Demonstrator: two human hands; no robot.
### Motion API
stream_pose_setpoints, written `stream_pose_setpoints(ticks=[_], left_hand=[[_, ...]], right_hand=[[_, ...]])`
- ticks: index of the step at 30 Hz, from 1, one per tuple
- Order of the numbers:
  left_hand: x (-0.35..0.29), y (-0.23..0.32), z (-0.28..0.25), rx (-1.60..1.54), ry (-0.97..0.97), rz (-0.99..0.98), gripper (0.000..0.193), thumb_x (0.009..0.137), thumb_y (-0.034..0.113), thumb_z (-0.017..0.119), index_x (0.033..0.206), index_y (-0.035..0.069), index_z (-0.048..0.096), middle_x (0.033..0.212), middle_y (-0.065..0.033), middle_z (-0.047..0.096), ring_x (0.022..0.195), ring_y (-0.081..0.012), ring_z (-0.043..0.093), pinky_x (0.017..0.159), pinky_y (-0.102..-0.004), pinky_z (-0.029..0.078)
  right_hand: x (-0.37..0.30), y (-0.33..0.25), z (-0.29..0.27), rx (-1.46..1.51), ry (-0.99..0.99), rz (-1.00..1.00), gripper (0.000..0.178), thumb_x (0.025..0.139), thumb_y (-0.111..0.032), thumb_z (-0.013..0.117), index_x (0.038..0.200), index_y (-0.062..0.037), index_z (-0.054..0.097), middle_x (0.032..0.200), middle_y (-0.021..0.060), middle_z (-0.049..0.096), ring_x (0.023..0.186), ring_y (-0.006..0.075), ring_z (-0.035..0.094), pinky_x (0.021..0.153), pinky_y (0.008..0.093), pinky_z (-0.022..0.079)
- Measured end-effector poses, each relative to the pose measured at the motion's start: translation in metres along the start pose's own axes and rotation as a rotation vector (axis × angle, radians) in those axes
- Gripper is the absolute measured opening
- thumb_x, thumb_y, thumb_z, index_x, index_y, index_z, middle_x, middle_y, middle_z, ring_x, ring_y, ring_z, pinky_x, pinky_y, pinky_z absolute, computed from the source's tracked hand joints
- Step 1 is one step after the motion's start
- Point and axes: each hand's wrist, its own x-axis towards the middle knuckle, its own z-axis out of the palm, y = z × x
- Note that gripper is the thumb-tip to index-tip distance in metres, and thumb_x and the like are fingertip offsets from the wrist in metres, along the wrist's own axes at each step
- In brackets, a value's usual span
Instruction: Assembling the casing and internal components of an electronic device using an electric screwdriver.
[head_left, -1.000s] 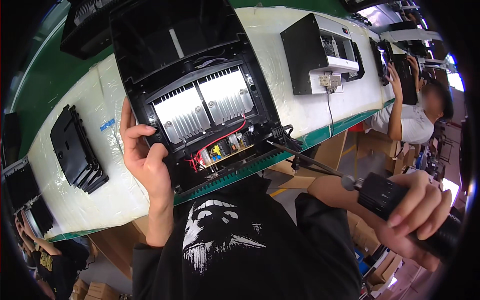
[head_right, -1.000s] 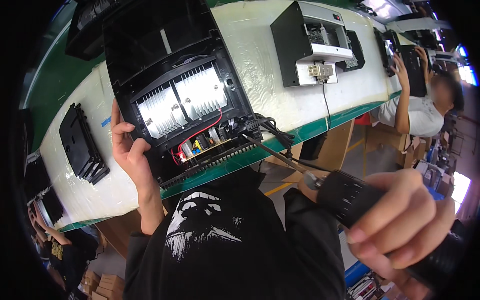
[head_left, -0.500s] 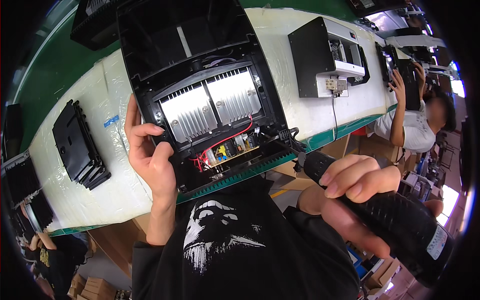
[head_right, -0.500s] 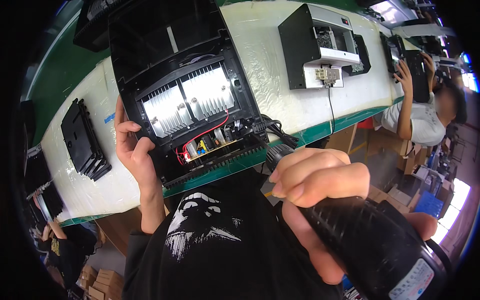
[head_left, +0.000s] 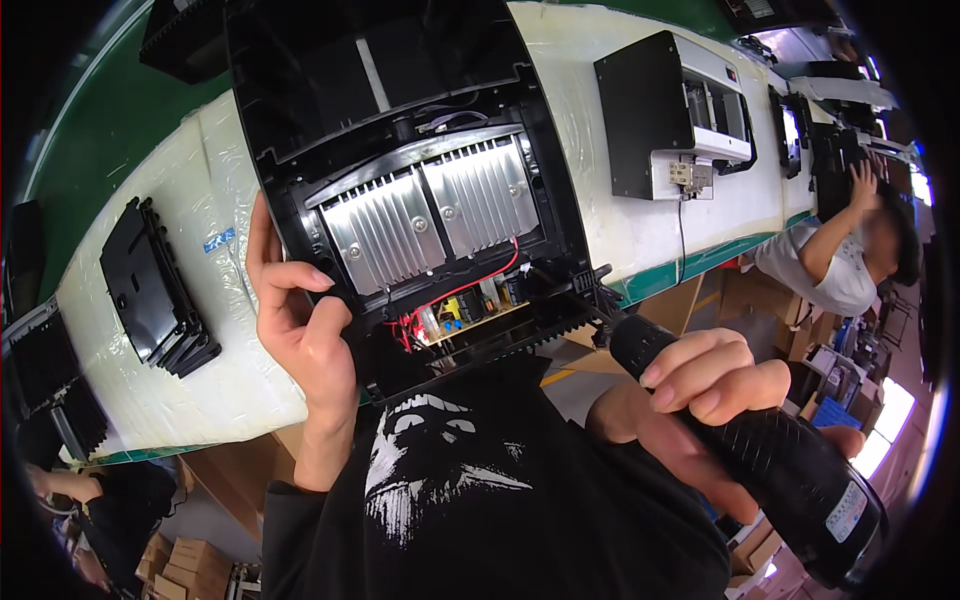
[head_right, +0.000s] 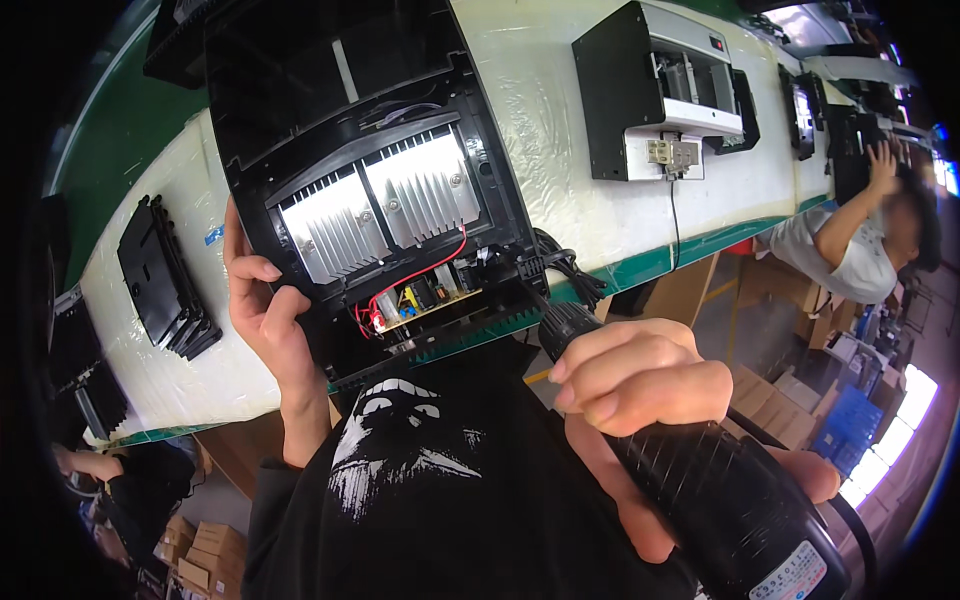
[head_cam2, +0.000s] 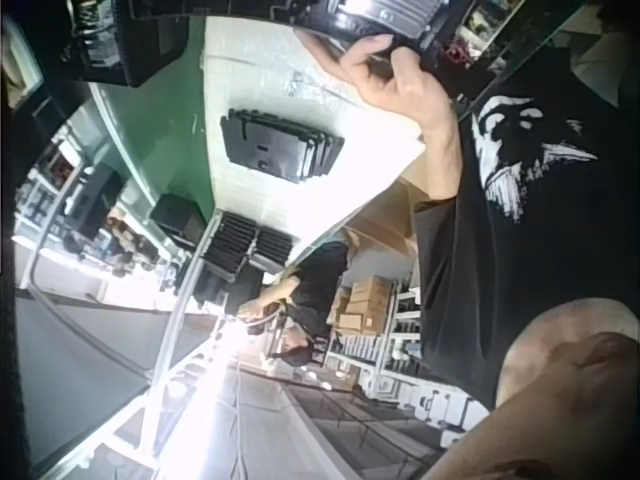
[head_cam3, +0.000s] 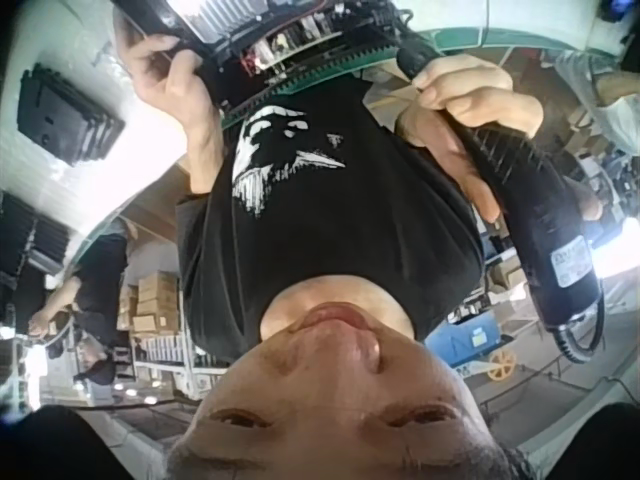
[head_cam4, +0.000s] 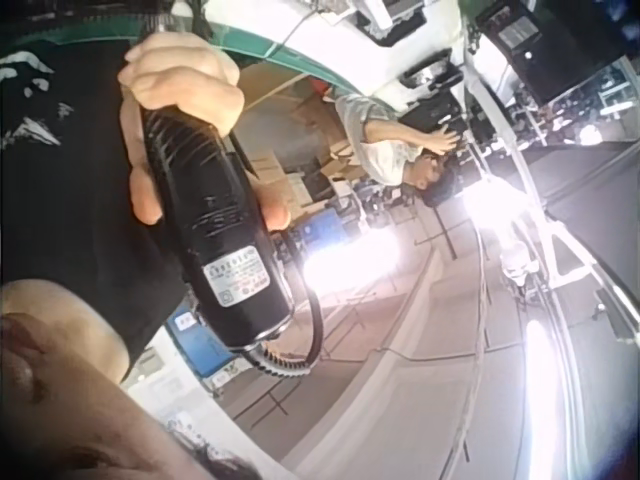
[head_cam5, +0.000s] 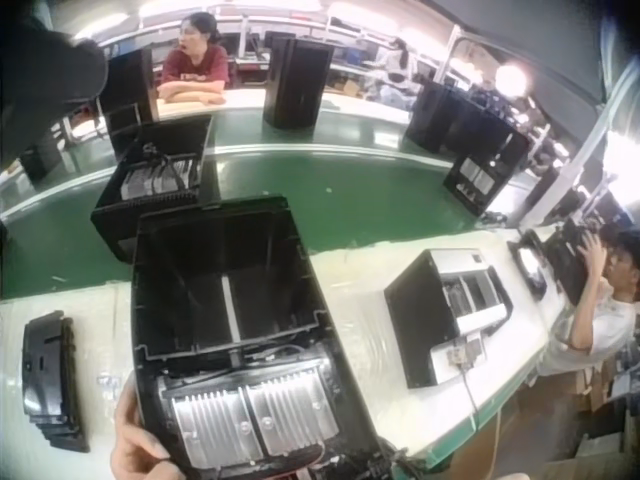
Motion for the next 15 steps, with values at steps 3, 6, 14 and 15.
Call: stream_pose_setpoints(ticks=[3, 6, 14, 15], left_hand=[[0.0, 0.0, 0.0, 0.005, 0.014, -0.018, 0.023, 0.056, -0.009, 0.04, 0.072, 0.007, 0.045, 0.143, -0.0206, 0.029, 0.133, -0.0341, 0.03, 0.109, -0.0396, 0.017], [0.0, -0.001, 0.001, 0.022, 0.026, -0.022, 0.022, 0.056, -0.009, 0.04, 0.07, 0.007, 0.045, 0.143, -0.0208, 0.03, 0.134, -0.0343, 0.029, 0.109, -0.0401, 0.016], [-0.001, -0.001, 0.0, 0.04, 0.024, -0.022, 0.021, 0.055, -0.009, 0.04, 0.07, 0.006, 0.044, 0.142, -0.0211, 0.031, 0.134, -0.0348, 0.028, 0.109, -0.0407, 0.016], [-0.001, -0.001, -0.001, 0.029, 0.029, -0.019, 0.022, 0.055, -0.009, 0.039, 0.071, 0.006, 0.044, 0.142, -0.0212, 0.031, 0.134, -0.0346, 0.028, 0.109, -0.0404, 0.016]], right_hand=[[0.001, 0.003, -0.004, 0.0, -0.001, 0.028, 0.074, 0.068, -0.068, 0.063, 0.09, 0.0014, 0.046, 0.072, 0.0119, 0.056, 0.059, 0.0229, 0.056, 0.056, 0.0294, 0.049], [0.0, 0.005, -0.008, 0.002, -0.003, 0.05, 0.074, 0.068, -0.068, 0.063, 0.09, 0.0011, 0.046, 0.073, 0.0118, 0.056, 0.06, 0.0226, 0.056, 0.056, 0.0294, 0.049], [-0.008, 0.005, -0.013, 0.01, -0.027, 0.075, 0.074, 0.067, -0.068, 0.063, 0.09, 0.0002, 0.046, 0.073, 0.0115, 0.057, 0.061, 0.0219, 0.056, 0.057, 0.0292, 0.049], [-0.008, 0.005, -0.013, 0.015, -0.034, 0.076, 0.074, 0.067, -0.068, 0.063, 0.09, 0.0001, 0.046, 0.073, 0.0115, 0.057, 0.061, 0.0219, 0.056, 0.057, 0.0292, 0.049]])
